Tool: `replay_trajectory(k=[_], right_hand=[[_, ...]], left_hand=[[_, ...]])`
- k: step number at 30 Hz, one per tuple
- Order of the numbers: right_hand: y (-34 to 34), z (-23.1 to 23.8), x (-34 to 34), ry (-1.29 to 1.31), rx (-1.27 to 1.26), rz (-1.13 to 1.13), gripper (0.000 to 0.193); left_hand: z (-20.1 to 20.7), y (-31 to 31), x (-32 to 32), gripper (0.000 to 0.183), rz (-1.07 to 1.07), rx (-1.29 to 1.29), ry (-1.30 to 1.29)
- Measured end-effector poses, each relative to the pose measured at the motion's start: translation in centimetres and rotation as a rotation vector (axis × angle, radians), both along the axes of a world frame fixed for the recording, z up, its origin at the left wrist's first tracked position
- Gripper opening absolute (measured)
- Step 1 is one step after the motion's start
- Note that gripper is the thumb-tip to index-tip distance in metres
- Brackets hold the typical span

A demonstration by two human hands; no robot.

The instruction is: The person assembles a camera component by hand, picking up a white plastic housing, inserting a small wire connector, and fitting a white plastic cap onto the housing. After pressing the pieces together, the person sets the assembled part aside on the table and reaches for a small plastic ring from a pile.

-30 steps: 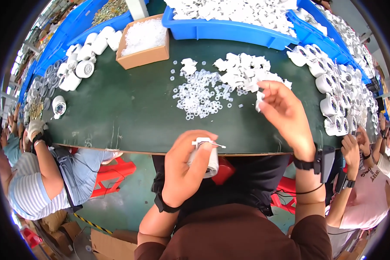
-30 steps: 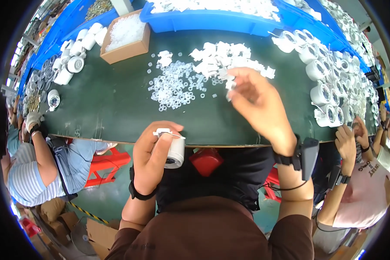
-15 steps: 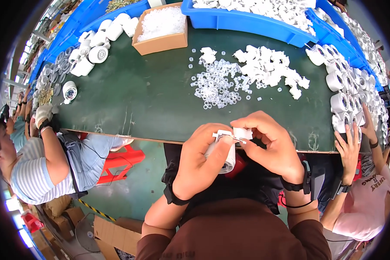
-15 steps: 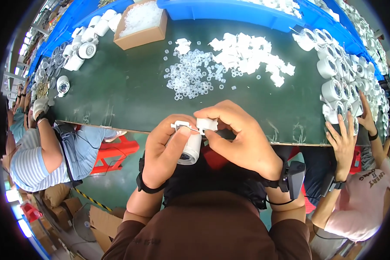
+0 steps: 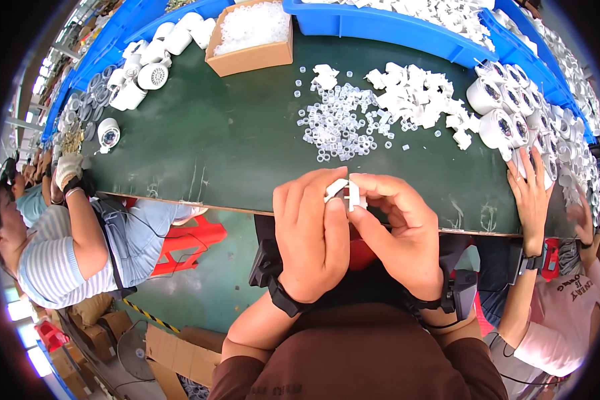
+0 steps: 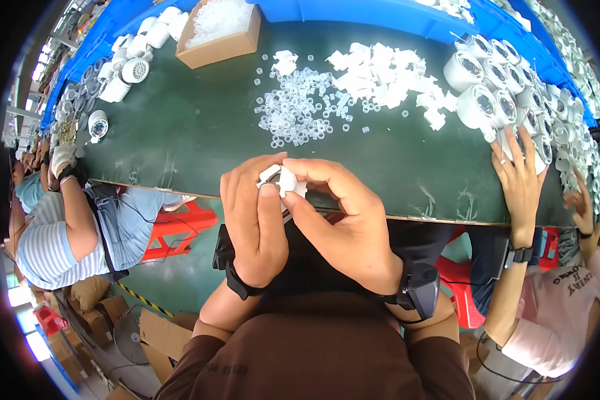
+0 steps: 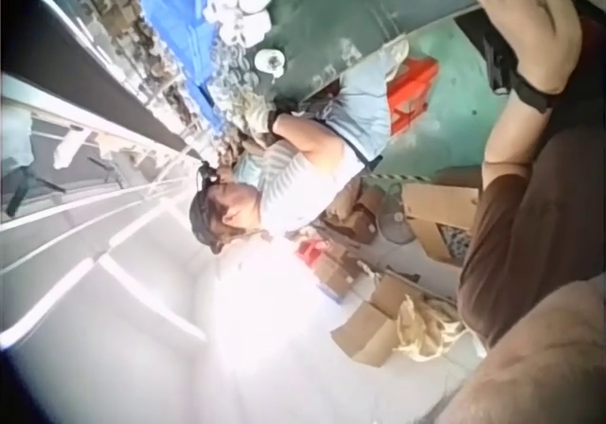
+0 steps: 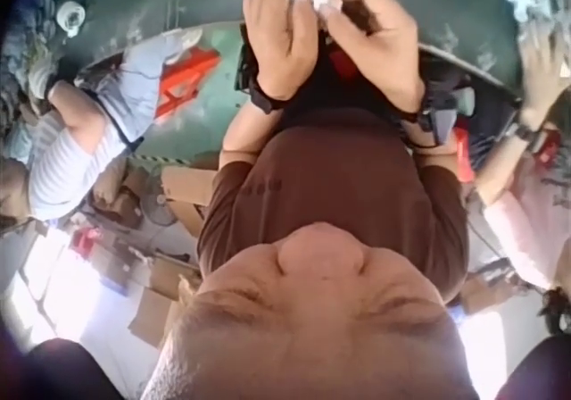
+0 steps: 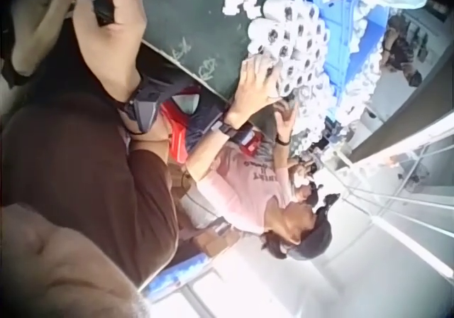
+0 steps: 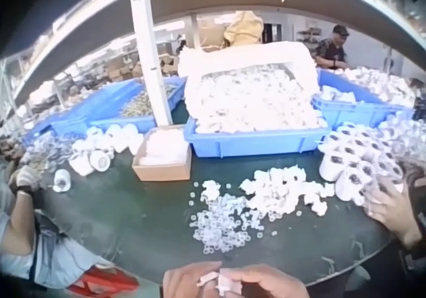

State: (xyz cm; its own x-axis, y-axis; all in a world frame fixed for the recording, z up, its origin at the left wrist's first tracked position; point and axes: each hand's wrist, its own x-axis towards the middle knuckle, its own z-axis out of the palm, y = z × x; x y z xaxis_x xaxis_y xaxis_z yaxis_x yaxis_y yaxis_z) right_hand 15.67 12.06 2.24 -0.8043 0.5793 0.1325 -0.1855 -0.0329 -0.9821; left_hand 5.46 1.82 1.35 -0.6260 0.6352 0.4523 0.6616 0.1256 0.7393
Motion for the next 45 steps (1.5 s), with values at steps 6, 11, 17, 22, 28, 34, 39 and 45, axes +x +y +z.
replay_trajectory(k=[6, 11, 17, 22, 28, 34, 39, 45], right_hand=[[-0.3, -0.8, 0.0, 0.005, 0.062, -0.027, 0.039], [-1.1, -1.7, 0.2, 0.018, 0.251, -0.109, 0.041], [-1.9, -2.4, 0.0, 0.050, 0.283, -0.189, 0.042], [-1.5, -2.4, 0.1, 0.107, 0.199, -0.128, 0.041], [-1.6, -1.9, 0.1, 0.050, 0.336, -0.160, 0.037], [-2.7, -2.8, -0.1, 0.028, 0.346, -0.235, 0.040], [-2.6, -2.9, -0.1, 0.066, 0.350, -0.213, 0.040], [-2.7, -3.2, 0.1, 0.074, 0.298, -0.205, 0.042]], left_hand=[[-1.2, 0.0, -0.2, 0.034, 0.000, 0.054, 0.089], [-1.6, 0.2, 0.0, 0.037, 0.005, 0.065, 0.120], [-1.9, 0.1, -0.3, 0.036, -0.010, 0.087, 0.143], [-2.0, 0.1, -0.6, 0.035, -0.032, 0.109, 0.157], [-2.2, 0.1, -0.5, 0.034, -0.009, 0.167, 0.126], [-2.4, 0.6, -0.8, 0.035, -0.006, 0.198, 0.176], [-2.1, 0.1, -0.7, 0.044, -0.003, 0.144, 0.129], [-1.8, 0.1, -0.4, 0.043, -0.004, 0.120, 0.133]])
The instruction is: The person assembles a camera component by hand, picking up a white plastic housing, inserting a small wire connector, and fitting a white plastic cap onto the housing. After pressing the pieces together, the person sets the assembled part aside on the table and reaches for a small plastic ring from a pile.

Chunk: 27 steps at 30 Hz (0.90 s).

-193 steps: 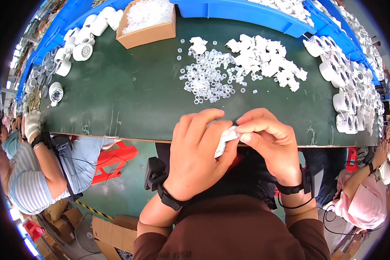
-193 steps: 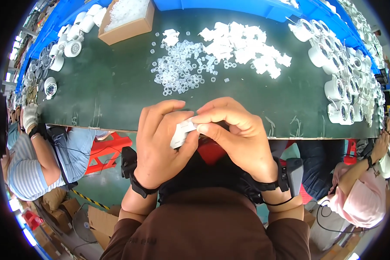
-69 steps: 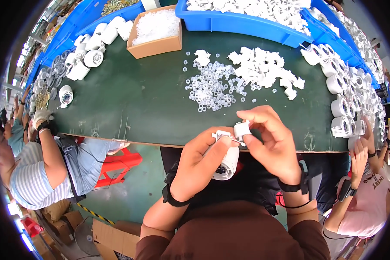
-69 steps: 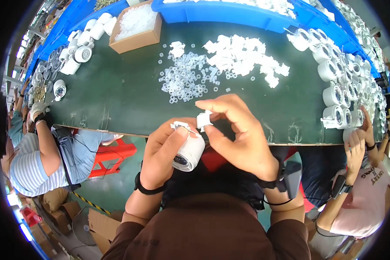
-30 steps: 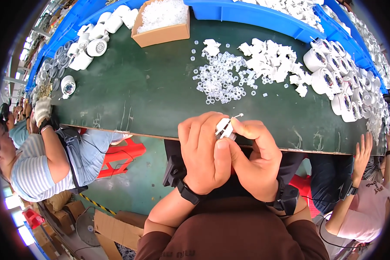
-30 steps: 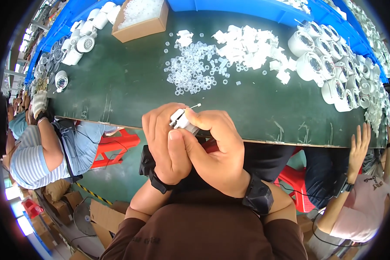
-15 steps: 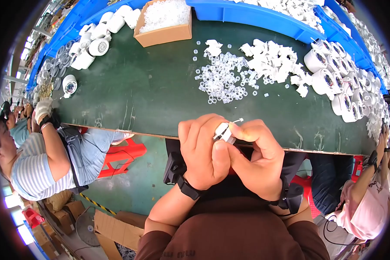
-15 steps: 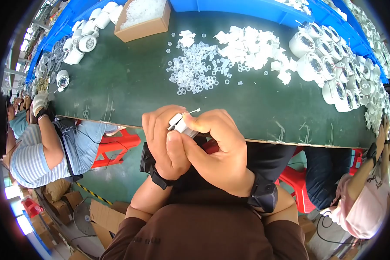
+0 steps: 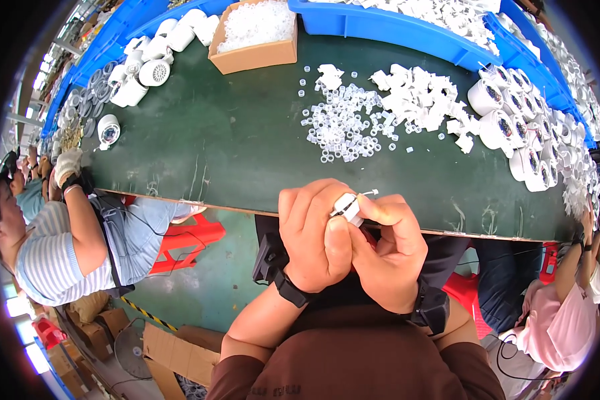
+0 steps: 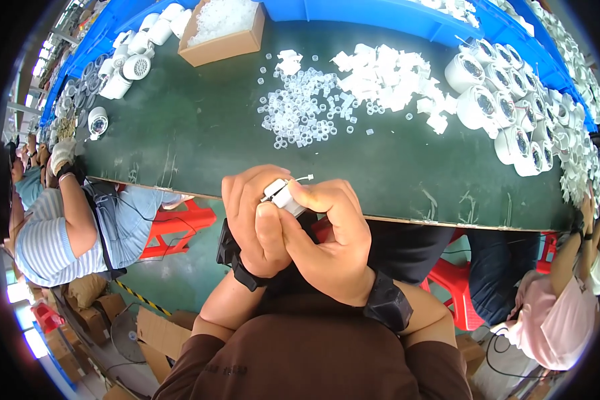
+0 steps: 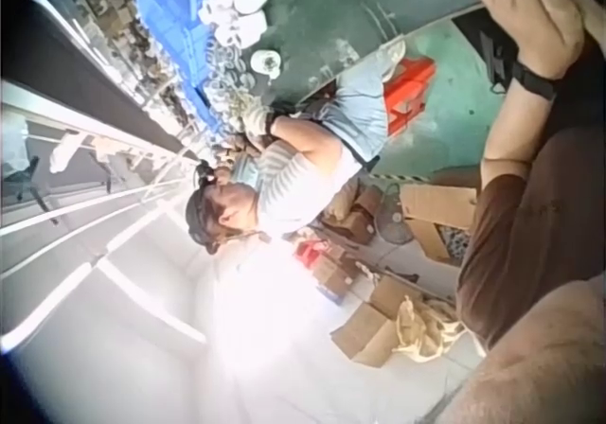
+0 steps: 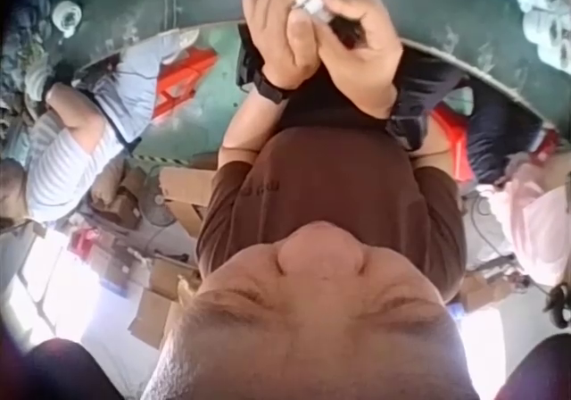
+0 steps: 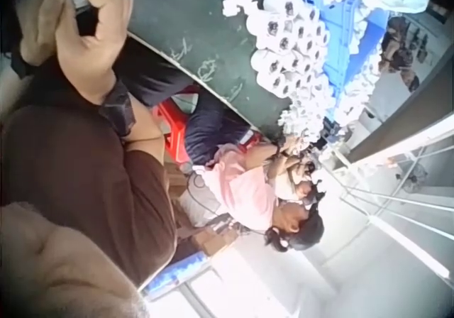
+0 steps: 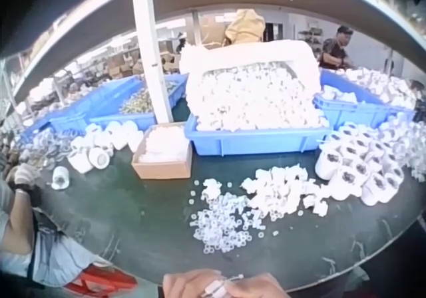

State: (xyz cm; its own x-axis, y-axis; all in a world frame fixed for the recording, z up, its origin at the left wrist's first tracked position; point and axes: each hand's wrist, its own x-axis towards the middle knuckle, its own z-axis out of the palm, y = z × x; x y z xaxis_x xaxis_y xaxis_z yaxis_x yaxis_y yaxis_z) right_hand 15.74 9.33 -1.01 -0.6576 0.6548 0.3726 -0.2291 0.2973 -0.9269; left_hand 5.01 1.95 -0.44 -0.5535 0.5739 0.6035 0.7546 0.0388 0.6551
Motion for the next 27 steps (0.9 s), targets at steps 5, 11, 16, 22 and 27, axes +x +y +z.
replay_trajectory(k=[5, 11, 16, 22, 27], right_hand=[[0.1, 0.0, -0.4, 0.087, -0.137, 0.054, 0.044], [0.1, -0.5, -0.3, 0.035, -0.020, 0.024, 0.042], [1.0, 1.3, -0.6, 0.017, -0.070, 0.112, 0.040], [3.0, 1.9, -1.1, -0.009, -0.120, 0.126, 0.019], [2.7, 1.6, -0.6, 0.010, 0.314, -0.023, 0.024]], left_hand=[[0.3, 0.1, -0.3, 0.041, -0.027, -0.018, 0.005], [0.3, 0.2, -0.4, 0.035, -0.019, 0.014, 0.008], [0.1, 0.0, -1.5, 0.026, -0.059, 0.064, -0.016], [0.4, -0.6, -1.3, 0.019, -0.163, 0.053, -0.373], [0.9, -0.6, -1.3, 0.019, -0.181, 0.007, -0.306]])
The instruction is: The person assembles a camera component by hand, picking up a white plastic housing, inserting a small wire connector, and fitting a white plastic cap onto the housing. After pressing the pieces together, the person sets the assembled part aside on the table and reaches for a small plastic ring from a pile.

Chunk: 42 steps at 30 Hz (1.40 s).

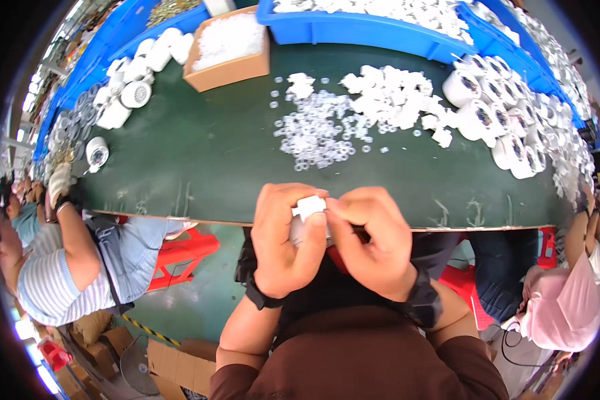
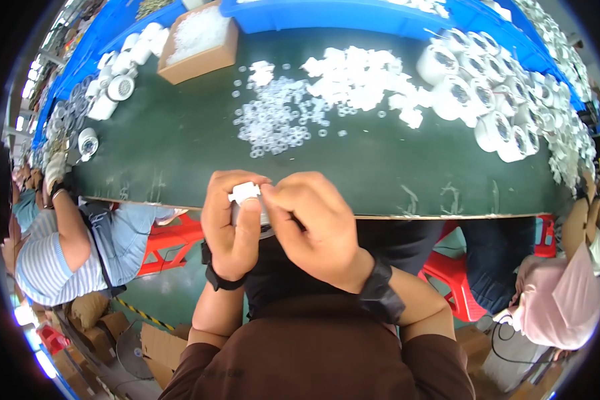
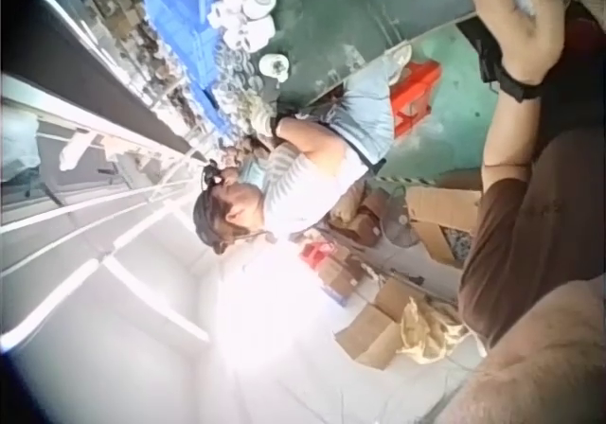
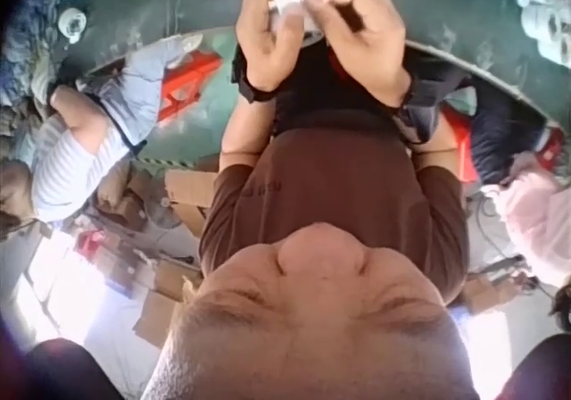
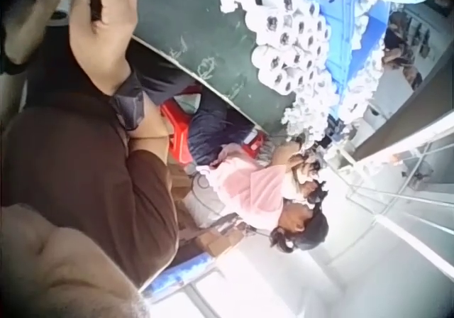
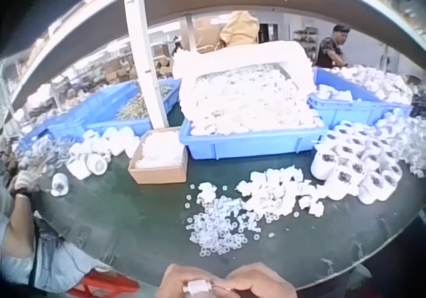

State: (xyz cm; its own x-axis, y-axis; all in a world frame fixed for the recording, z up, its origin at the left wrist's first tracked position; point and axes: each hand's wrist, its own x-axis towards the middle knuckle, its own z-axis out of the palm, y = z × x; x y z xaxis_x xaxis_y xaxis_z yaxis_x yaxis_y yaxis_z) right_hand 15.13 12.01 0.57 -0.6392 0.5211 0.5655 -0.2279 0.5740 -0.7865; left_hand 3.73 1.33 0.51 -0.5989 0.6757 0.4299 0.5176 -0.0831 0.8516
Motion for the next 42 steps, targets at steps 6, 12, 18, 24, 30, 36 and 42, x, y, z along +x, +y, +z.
replay_trajectory(k=[6, 12, 18, 24, 30, 36, 42], right_hand=[[5.7, 0.8, 2.1, -0.213, 0.035, 0.068, 0.016], [12.7, -0.5, 3.1, -0.461, 0.433, -0.481, 0.013], [12.3, -0.7, 3.0, -0.420, 0.471, -0.454, 0.010], [5.3, 2.1, 2.7, -0.318, -0.302, 0.128, 0.014], [3.6, 1.4, 1.5, -0.262, -0.503, 0.257, 0.020], [4.1, 2.7, 0.6, -0.395, -1.039, 0.352, 0.012], [2.9, 2.1, 0.0, -0.312, -0.955, 0.324, 0.012]], left_hand=[[1.5, 0.5, -0.8, 0.024, -0.012, -0.143, 0.358], [1.2, 1.6, 0.2, 0.028, 0.034, -0.161, 0.345], [1.5, 0.9, 0.0, 0.029, 0.007, -0.193, 0.352], [1.1, 0.2, -0.1, 0.032, 0.045, -0.223, 0.411], [1.0, 0.4, -0.4, 0.035, 0.023, -0.203, 0.399], [0.2, 0.3, -0.5, 0.042, 0.025, -0.131, 0.405], [0.1, 0.5, -0.3, 0.041, 0.036, -0.114, 0.405]])
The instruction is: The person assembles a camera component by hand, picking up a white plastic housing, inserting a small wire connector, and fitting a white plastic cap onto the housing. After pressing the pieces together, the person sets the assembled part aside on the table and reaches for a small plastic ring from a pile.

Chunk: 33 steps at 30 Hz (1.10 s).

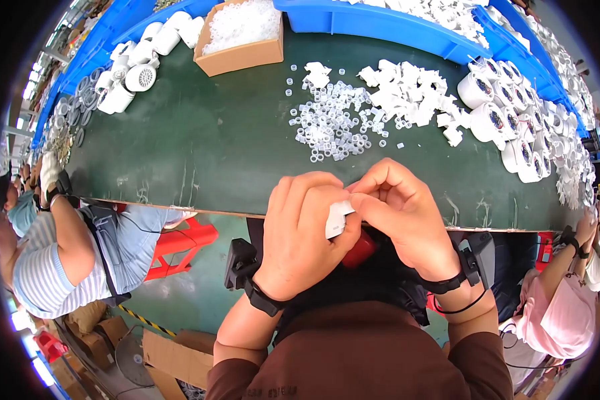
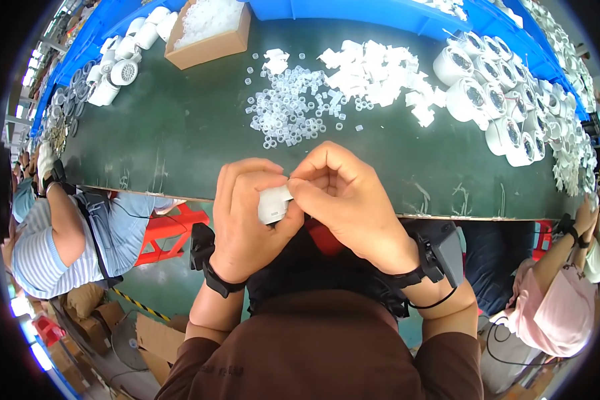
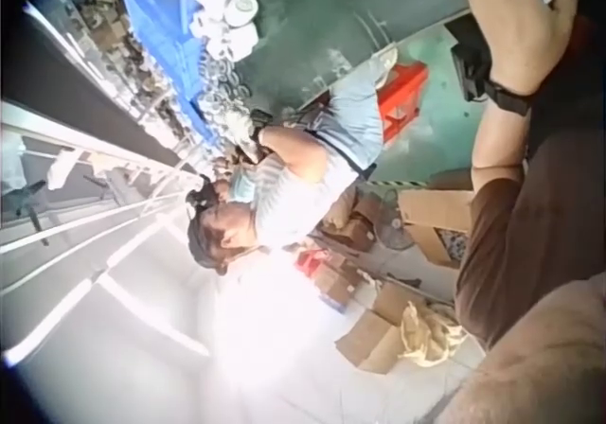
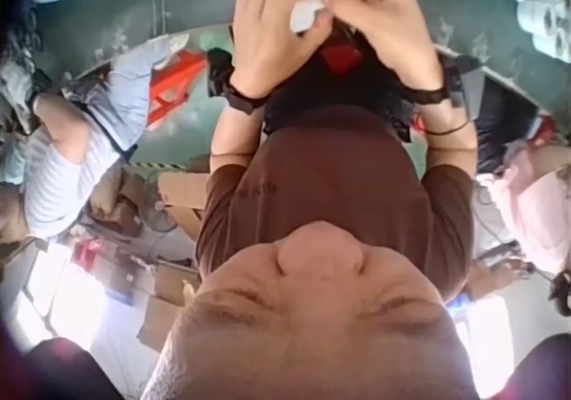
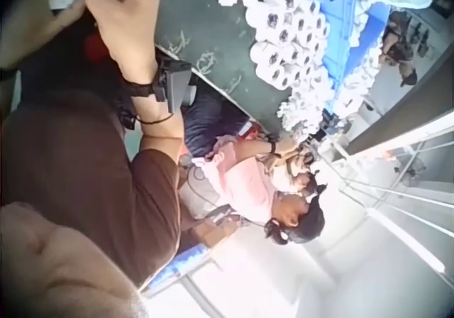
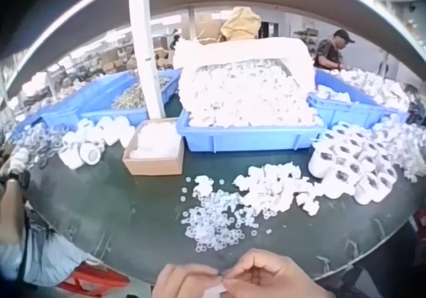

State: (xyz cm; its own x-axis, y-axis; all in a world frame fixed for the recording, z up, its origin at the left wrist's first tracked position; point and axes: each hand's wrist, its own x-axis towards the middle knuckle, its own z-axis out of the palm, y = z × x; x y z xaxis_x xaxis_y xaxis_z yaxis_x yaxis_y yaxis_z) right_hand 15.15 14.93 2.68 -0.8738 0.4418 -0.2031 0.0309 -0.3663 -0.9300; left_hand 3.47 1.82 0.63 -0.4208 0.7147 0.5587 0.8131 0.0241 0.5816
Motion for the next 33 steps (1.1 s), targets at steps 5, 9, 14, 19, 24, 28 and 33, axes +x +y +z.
replay_trajectory(k=[5, 9, 14, 19, 24, 28, 33], right_hand=[[-0.4, 0.2, 0.4, -0.009, -0.113, -0.057, 0.015], [-1.2, -0.3, 0.5, 0.035, 0.015, -0.084, 0.013], [-1.7, -1.9, 0.6, 0.014, 0.165, -0.042, 0.012], [3.2, 0.2, 2.5, 0.003, 1.266, -0.287, 0.013], [14.4, 0.4, 7.1, -0.726, 1.845, -0.724, 0.062], [17.8, -0.2, 8.8, -0.809, 1.795, -0.589, 0.063], [15.6, -0.1, 8.7, -0.571, 1.797, -0.666, 0.061]], left_hand=[[-0.6, -0.3, 0.0, 0.039, 0.019, 0.079, 0.085], [-0.6, -0.4, 0.1, 0.038, 0.036, 0.075, 0.024], [0.7, -0.8, -1.5, 0.028, -0.094, -0.051, 0.112], [1.9, -3.3, -5.0, 0.034, 0.384, -0.247, 0.465], [0.5, -5.3, -6.5, 0.050, 0.599, -0.145, 0.330], [-0.2, -3.4, -4.0, 0.047, 0.442, -0.147, 0.218], [0.4, -2.5, -1.8, 0.041, 0.354, -0.179, 0.153]])
